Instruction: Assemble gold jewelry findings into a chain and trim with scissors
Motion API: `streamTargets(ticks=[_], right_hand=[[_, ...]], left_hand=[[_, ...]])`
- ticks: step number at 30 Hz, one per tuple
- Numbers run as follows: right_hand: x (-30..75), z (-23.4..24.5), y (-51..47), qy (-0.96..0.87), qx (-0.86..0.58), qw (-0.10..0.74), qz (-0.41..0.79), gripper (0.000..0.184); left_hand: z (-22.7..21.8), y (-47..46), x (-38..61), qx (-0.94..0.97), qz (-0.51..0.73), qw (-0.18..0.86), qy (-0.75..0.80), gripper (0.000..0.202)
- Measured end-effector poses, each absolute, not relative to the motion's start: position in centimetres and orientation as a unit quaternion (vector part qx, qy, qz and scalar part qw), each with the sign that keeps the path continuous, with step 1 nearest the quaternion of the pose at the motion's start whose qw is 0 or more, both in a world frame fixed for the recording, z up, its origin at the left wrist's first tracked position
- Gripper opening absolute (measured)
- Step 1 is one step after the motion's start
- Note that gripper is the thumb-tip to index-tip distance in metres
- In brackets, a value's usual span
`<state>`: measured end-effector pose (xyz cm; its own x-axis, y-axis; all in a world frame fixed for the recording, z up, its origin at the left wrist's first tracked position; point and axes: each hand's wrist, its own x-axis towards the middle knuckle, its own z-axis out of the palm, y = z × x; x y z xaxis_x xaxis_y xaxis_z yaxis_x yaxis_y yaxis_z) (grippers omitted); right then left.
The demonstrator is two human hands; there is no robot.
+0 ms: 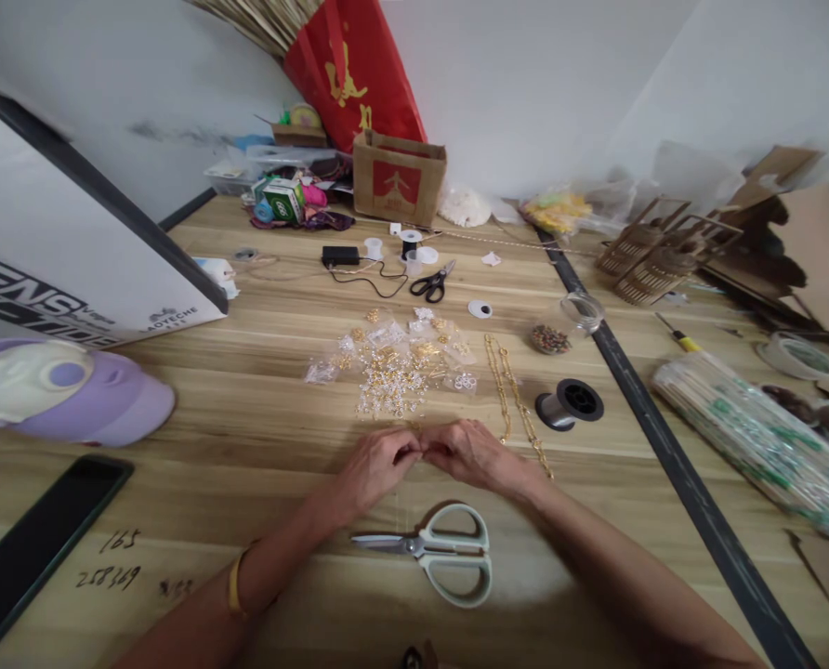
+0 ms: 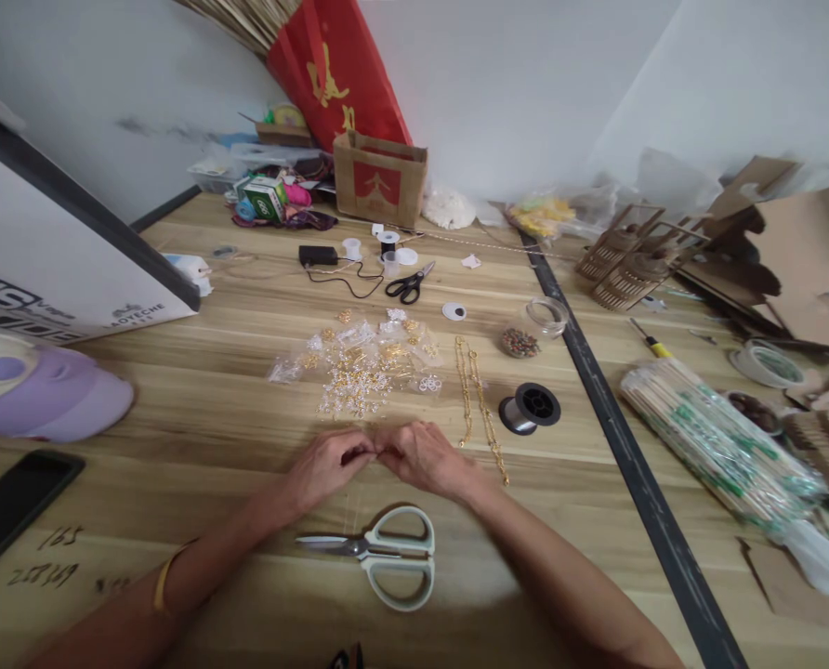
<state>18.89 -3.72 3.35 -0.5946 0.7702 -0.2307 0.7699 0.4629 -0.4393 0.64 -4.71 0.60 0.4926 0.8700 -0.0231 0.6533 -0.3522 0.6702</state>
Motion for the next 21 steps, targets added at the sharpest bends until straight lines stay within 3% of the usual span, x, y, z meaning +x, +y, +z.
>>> streamTargets(ticks=[11, 16, 21], right_hand=[[18.9, 2.9, -3.5, -0.851, -0.437, 0.044, 0.289, 0.015], [19.1, 2.5, -3.3, -0.844, -0.436, 0.062, 0.306, 0.013], [19.2, 2.4, -3.2, -0.835, -0.437, 0.072, 0.326, 0.012]], left_hand=[[1.1, -3.9, -0.2, 0.757, 0.216, 0.371, 0.493, 0.012], [1.4, -3.2, -1.2, 0.665, 0.296, 0.458, 0.511, 0.022], [1.3, -3.5, -0.4, 0.605, 0.283, 0.548, 0.504, 0.017]])
